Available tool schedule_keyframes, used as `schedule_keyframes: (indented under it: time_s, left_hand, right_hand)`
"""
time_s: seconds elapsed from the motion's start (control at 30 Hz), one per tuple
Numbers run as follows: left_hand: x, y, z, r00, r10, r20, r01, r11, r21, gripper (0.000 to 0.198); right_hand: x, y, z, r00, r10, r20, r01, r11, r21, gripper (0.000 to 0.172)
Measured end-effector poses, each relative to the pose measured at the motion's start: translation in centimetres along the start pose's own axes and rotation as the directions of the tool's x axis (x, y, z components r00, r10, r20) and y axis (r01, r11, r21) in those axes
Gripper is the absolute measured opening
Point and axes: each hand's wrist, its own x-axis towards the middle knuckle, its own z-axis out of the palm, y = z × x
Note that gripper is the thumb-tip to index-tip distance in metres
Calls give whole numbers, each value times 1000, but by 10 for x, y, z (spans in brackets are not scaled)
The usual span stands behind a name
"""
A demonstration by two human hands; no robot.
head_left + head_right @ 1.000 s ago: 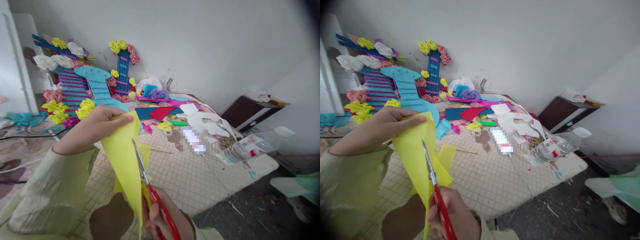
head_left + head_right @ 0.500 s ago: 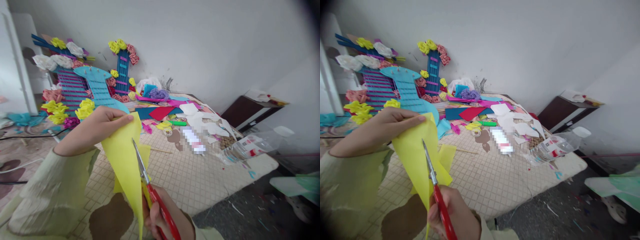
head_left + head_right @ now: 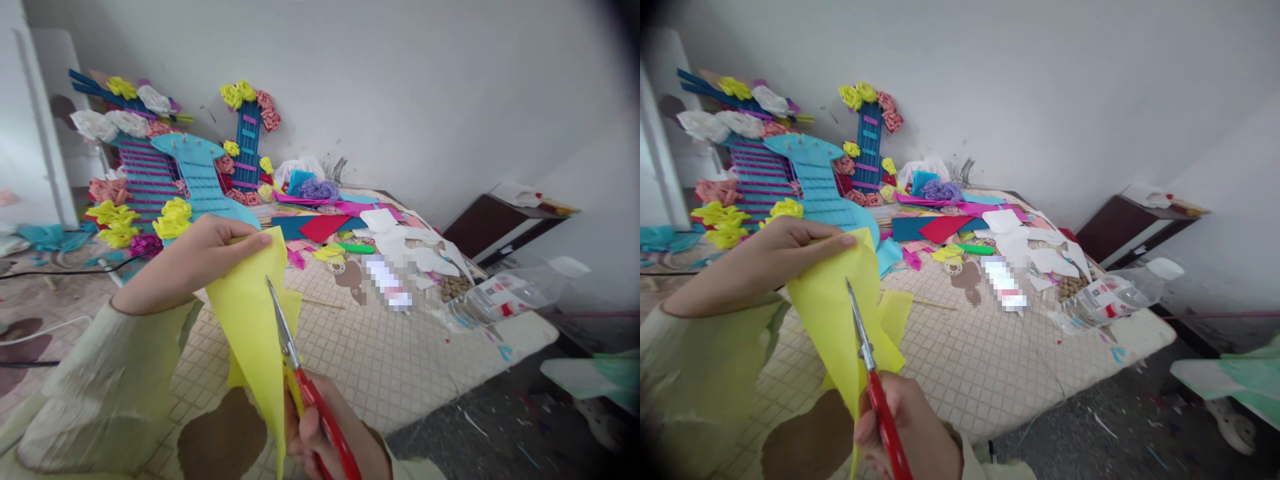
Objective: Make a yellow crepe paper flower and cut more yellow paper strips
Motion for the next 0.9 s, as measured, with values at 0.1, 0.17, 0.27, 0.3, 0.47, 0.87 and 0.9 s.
schedule_keyframes:
  time_s: [0.1, 0.17, 0.27, 0.3, 0.47, 0.87, 0.9]
  left_hand:
    - [0, 2, 0, 999, -49, -15, 49, 998, 26, 39]
    - [0, 3, 0, 998, -53, -16, 53, 998, 19, 39]
    - [-2, 4, 1, 999, -26, -41, 28, 999, 38, 38]
    - [-2, 4, 1, 999, -19, -45, 21, 999, 44, 37]
    - [-2, 3, 2, 999, -41, -7, 41, 999, 19, 38]
    - [-4, 4, 6, 997, -72, 11, 72, 997, -6, 38]
    - [-3, 4, 5, 997, -72, 11, 72, 997, -1, 39]
  right_hand:
    - [0, -2, 2, 999, 29, -41, -27, 998, 48, 65]
    - [0, -3, 2, 995, 87, -42, -84, 993, 80, 59]
    - [1, -1, 1, 994, 101, -50, -95, 989, 114, 59]
    - [2, 1, 1, 996, 72, -58, -66, 993, 98, 62]
    - [5, 3, -2, 999, 24, -30, -24, 1000, -6, 78]
    - [4, -6, 3, 998, -14, -53, 16, 999, 34, 71]
    - [4, -4, 3, 998, -18, -53, 21, 998, 58, 72]
